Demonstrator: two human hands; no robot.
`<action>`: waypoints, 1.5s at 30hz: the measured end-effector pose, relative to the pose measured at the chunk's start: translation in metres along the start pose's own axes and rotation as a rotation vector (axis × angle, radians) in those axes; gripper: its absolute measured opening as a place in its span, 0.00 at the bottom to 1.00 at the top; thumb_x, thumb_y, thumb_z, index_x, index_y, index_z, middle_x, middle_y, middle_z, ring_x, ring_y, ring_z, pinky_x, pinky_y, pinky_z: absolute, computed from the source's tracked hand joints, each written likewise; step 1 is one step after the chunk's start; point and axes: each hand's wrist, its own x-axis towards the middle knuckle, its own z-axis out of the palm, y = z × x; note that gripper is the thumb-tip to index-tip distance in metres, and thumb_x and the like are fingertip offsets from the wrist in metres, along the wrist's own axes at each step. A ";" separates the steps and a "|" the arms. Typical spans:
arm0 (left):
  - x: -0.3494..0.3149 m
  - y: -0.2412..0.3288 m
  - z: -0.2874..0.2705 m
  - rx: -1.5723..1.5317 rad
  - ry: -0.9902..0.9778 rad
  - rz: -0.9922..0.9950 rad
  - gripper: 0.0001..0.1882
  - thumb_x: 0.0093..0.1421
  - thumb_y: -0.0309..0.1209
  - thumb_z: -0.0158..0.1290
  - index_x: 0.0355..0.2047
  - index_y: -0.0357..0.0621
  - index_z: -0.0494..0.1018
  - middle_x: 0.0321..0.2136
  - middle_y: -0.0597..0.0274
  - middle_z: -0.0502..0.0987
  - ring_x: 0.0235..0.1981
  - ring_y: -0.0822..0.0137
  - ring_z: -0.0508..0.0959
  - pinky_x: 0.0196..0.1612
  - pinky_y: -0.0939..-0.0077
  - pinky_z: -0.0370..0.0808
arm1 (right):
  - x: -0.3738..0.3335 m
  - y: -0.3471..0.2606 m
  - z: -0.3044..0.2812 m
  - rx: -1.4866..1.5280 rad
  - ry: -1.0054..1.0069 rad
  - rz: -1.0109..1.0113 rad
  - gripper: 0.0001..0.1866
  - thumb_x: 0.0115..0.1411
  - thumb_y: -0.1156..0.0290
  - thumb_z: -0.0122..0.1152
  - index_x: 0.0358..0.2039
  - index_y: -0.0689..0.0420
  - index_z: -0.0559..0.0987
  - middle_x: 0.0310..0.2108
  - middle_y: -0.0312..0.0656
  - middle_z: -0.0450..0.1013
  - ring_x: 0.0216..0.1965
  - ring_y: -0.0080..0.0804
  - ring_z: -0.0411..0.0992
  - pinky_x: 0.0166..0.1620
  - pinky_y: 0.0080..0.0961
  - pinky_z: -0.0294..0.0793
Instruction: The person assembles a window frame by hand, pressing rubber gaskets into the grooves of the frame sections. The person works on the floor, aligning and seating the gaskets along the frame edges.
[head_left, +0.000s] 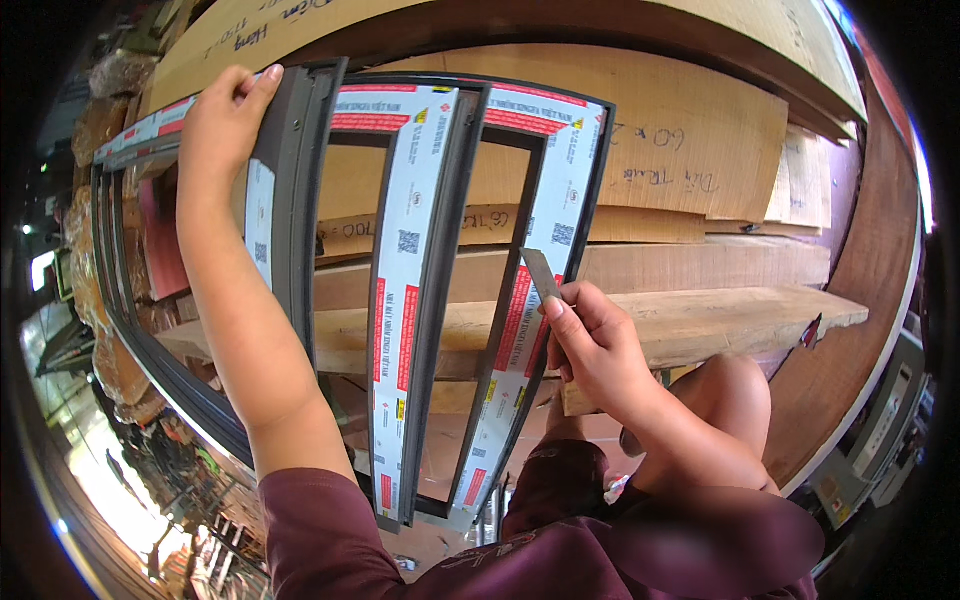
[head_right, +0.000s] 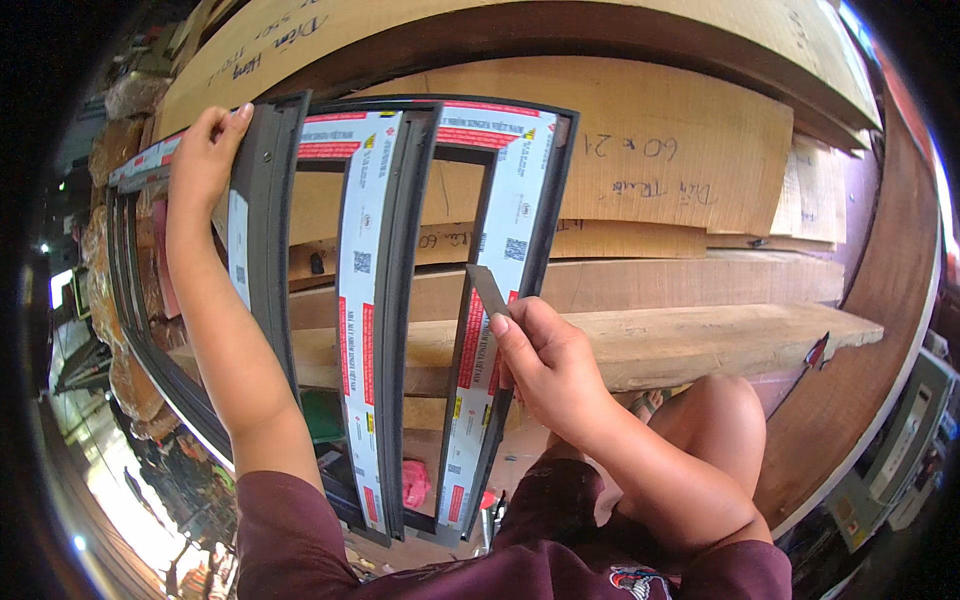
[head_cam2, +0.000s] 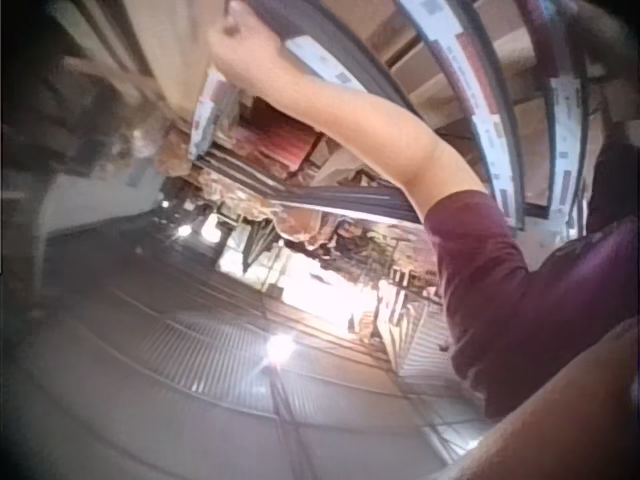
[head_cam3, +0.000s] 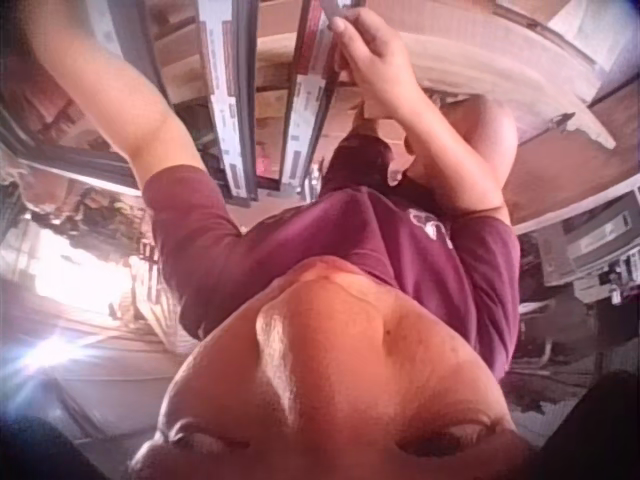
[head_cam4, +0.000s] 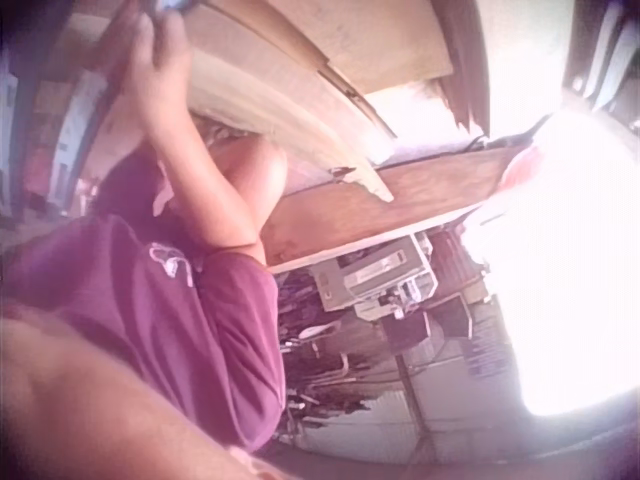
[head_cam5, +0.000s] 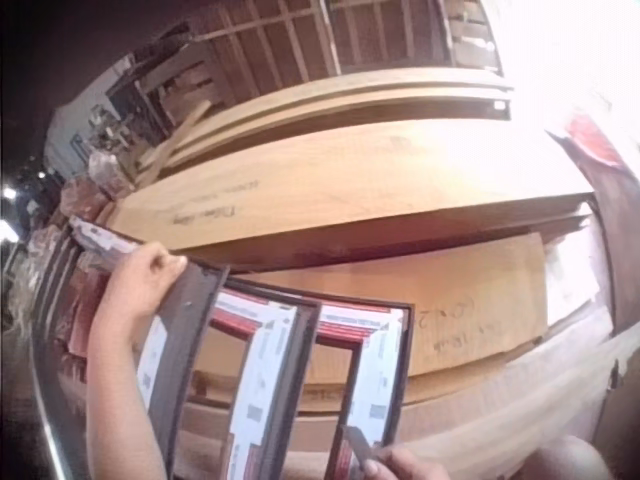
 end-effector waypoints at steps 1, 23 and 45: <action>-0.002 -0.001 0.000 -0.053 0.004 0.035 0.26 0.66 0.54 0.54 0.34 0.38 0.75 0.25 0.49 0.77 0.28 0.52 0.77 0.35 0.62 0.72 | -0.001 -0.001 0.001 -0.019 -0.007 0.001 0.13 0.75 0.62 0.50 0.42 0.60 0.73 0.21 0.31 0.69 0.20 0.15 0.66 0.22 0.16 0.64; -0.011 -0.008 -0.006 -0.224 -0.051 -0.001 0.22 0.66 0.47 0.56 0.32 0.37 0.69 0.25 0.54 0.73 0.28 0.59 0.70 0.37 0.65 0.71 | -0.004 0.005 0.005 -0.128 -0.031 0.002 0.13 0.75 0.61 0.49 0.42 0.58 0.73 0.19 0.33 0.70 0.16 0.15 0.63 0.21 0.14 0.62; -0.023 -0.056 0.042 -0.178 0.637 0.134 0.28 0.62 0.52 0.59 0.51 0.40 0.78 0.52 0.51 0.78 0.48 0.50 0.79 0.54 0.58 0.74 | -0.014 0.021 0.020 -0.275 -0.119 0.004 0.13 0.75 0.62 0.49 0.43 0.60 0.73 0.20 0.33 0.69 0.19 0.16 0.65 0.23 0.16 0.65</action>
